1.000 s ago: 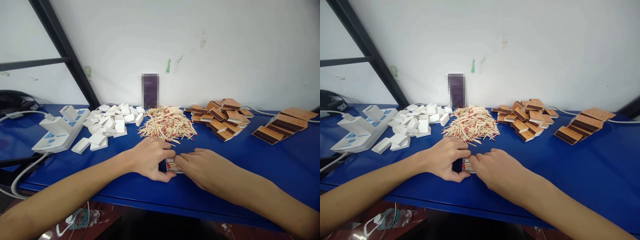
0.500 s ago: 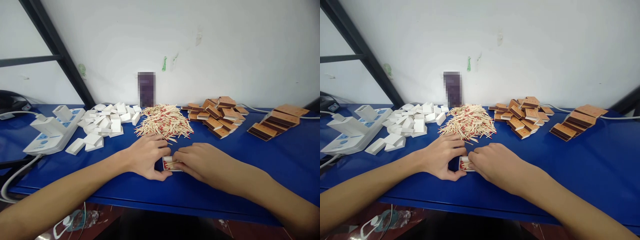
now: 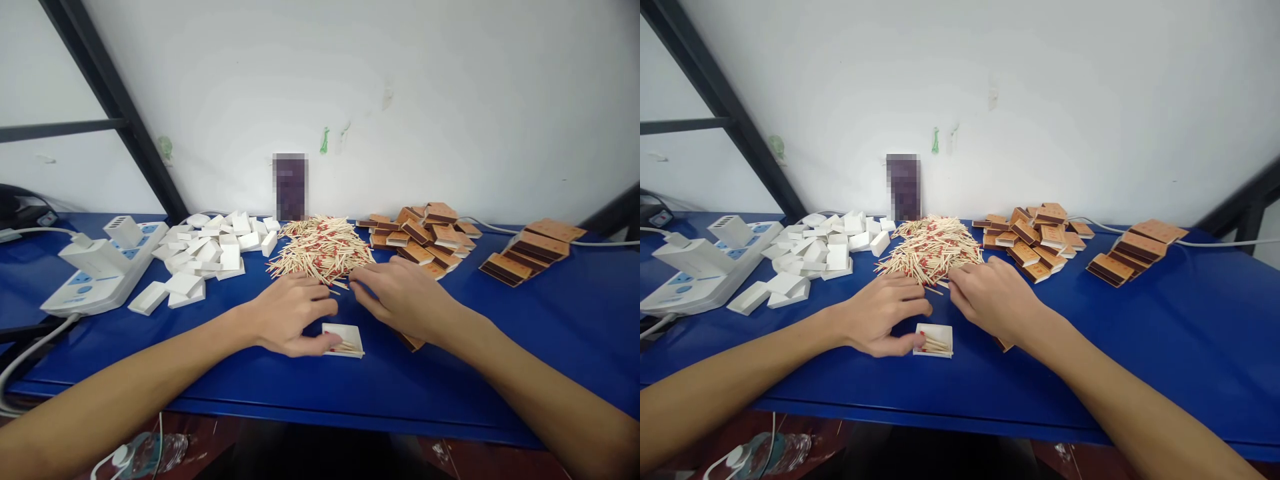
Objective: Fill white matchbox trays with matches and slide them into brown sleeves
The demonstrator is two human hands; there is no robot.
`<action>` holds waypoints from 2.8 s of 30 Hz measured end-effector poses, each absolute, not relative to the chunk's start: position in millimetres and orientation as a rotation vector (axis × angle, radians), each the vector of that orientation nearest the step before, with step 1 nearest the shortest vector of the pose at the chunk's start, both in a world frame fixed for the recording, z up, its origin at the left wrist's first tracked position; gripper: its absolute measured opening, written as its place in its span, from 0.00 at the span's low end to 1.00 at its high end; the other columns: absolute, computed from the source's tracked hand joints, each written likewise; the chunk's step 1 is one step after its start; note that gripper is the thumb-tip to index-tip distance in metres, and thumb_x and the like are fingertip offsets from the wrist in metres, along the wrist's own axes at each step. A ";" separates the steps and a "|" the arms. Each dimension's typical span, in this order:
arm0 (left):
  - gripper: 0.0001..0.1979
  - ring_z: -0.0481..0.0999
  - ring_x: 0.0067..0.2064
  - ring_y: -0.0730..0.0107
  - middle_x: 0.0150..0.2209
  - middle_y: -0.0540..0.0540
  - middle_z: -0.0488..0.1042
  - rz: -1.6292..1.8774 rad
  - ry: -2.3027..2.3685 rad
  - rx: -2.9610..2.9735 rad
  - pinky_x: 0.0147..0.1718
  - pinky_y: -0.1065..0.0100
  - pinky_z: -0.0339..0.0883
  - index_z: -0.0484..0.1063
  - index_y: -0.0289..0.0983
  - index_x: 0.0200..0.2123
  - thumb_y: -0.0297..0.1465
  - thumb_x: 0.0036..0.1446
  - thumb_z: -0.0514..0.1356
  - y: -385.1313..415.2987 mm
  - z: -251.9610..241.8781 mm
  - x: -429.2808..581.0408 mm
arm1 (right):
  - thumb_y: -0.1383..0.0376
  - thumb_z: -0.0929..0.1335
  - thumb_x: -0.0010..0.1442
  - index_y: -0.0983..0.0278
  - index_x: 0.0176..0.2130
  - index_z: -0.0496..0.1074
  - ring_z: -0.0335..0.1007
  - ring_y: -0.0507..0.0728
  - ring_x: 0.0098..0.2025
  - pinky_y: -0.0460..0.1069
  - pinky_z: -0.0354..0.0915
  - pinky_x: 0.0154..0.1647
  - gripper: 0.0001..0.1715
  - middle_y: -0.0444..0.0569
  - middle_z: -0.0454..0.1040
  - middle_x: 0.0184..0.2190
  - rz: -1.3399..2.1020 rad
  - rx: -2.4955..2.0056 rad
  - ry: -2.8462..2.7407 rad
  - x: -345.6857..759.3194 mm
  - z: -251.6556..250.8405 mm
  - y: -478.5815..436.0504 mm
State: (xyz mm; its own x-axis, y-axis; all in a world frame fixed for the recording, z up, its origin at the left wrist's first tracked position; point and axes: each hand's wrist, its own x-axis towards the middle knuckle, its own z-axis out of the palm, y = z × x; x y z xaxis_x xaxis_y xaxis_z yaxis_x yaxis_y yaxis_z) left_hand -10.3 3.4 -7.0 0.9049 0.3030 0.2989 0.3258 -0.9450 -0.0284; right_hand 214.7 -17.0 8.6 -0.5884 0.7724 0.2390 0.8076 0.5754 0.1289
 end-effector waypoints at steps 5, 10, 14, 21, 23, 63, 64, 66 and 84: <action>0.15 0.70 0.36 0.65 0.34 0.45 0.73 -0.505 -0.674 -2.814 0.38 0.63 0.61 0.73 0.36 0.37 0.32 0.66 0.47 27.8 -1.4 -22.7 | 0.61 0.61 0.68 0.65 0.41 0.73 0.72 0.58 0.34 0.51 0.53 0.37 0.14 0.51 0.78 0.32 -0.255 -1.444 -2.649 214.1 -4.3 -6.3; 0.12 0.68 0.40 0.62 0.38 0.44 0.71 -0.479 -0.620 -2.801 0.42 0.61 0.60 0.74 0.36 0.41 0.32 0.64 0.51 39.9 -3.1 -25.0 | 0.59 0.59 0.70 0.64 0.41 0.73 0.74 0.59 0.37 0.49 0.54 0.32 0.17 0.53 0.79 0.38 -0.110 -1.548 -2.575 202.9 -8.7 -7.4; 0.11 0.67 0.43 0.61 0.40 0.43 0.70 -0.437 -0.606 -2.866 0.45 0.61 0.61 0.75 0.37 0.41 0.34 0.63 0.54 35.9 -7.2 -21.2 | 0.64 0.60 0.68 0.64 0.39 0.72 0.73 0.57 0.37 0.48 0.56 0.32 0.13 0.51 0.78 0.36 -0.030 -1.560 -2.589 203.6 -8.3 -5.5; 0.12 0.66 0.46 0.60 0.43 0.42 0.69 -0.449 -0.656 -2.929 0.48 0.58 0.60 0.76 0.39 0.45 0.34 0.64 0.54 33.0 -9.7 -22.1 | 0.66 0.64 0.62 0.62 0.34 0.70 0.67 0.54 0.31 0.48 0.54 0.30 0.06 0.46 0.74 0.31 0.081 -1.449 -2.609 213.7 -5.9 -8.9; 0.12 0.66 0.46 0.60 0.43 0.42 0.69 -0.464 -0.647 -2.946 0.49 0.58 0.60 0.76 0.39 0.44 0.34 0.64 0.54 32.2 -10.6 -21.7 | 0.65 0.64 0.62 0.62 0.32 0.68 0.66 0.54 0.30 0.48 0.53 0.30 0.07 0.46 0.74 0.30 0.079 -1.458 -2.602 213.2 -5.9 -11.4; 0.13 0.65 0.49 0.60 0.47 0.43 0.67 -0.520 -0.651 -2.987 0.51 0.58 0.60 0.74 0.40 0.47 0.26 0.62 0.54 29.4 -14.1 -21.3 | 0.70 0.64 0.64 0.62 0.40 0.74 0.73 0.54 0.34 0.48 0.66 0.36 0.10 0.47 0.78 0.34 0.222 -0.948 -2.294 212.2 -18.9 -4.4; 0.13 0.65 0.49 0.60 0.47 0.43 0.67 -0.516 -0.650 -2.984 0.51 0.58 0.59 0.74 0.40 0.47 0.26 0.62 0.54 29.7 -14.5 -21.4 | 0.69 0.64 0.64 0.62 0.39 0.75 0.72 0.54 0.34 0.48 0.66 0.35 0.09 0.48 0.77 0.33 0.186 -0.967 -2.315 212.4 -19.4 -4.3; 0.13 0.64 0.49 0.59 0.47 0.42 0.67 -0.501 -0.648 -2.983 0.51 0.57 0.59 0.74 0.40 0.47 0.27 0.63 0.54 30.1 -14.6 -21.7 | 0.67 0.65 0.64 0.63 0.37 0.75 0.70 0.55 0.36 0.49 0.65 0.35 0.08 0.50 0.74 0.34 0.103 -1.002 -2.357 212.8 -19.7 -3.9; 0.10 0.65 0.45 0.59 0.41 0.44 0.69 -0.662 -0.800 -2.934 0.46 0.58 0.60 0.72 0.36 0.32 0.37 0.59 0.58 23.3 -12.0 -15.9 | 0.64 0.66 0.64 0.64 0.36 0.75 0.69 0.58 0.39 0.53 0.63 0.41 0.08 0.50 0.74 0.35 0.096 -1.160 -2.518 210.6 -18.3 -4.3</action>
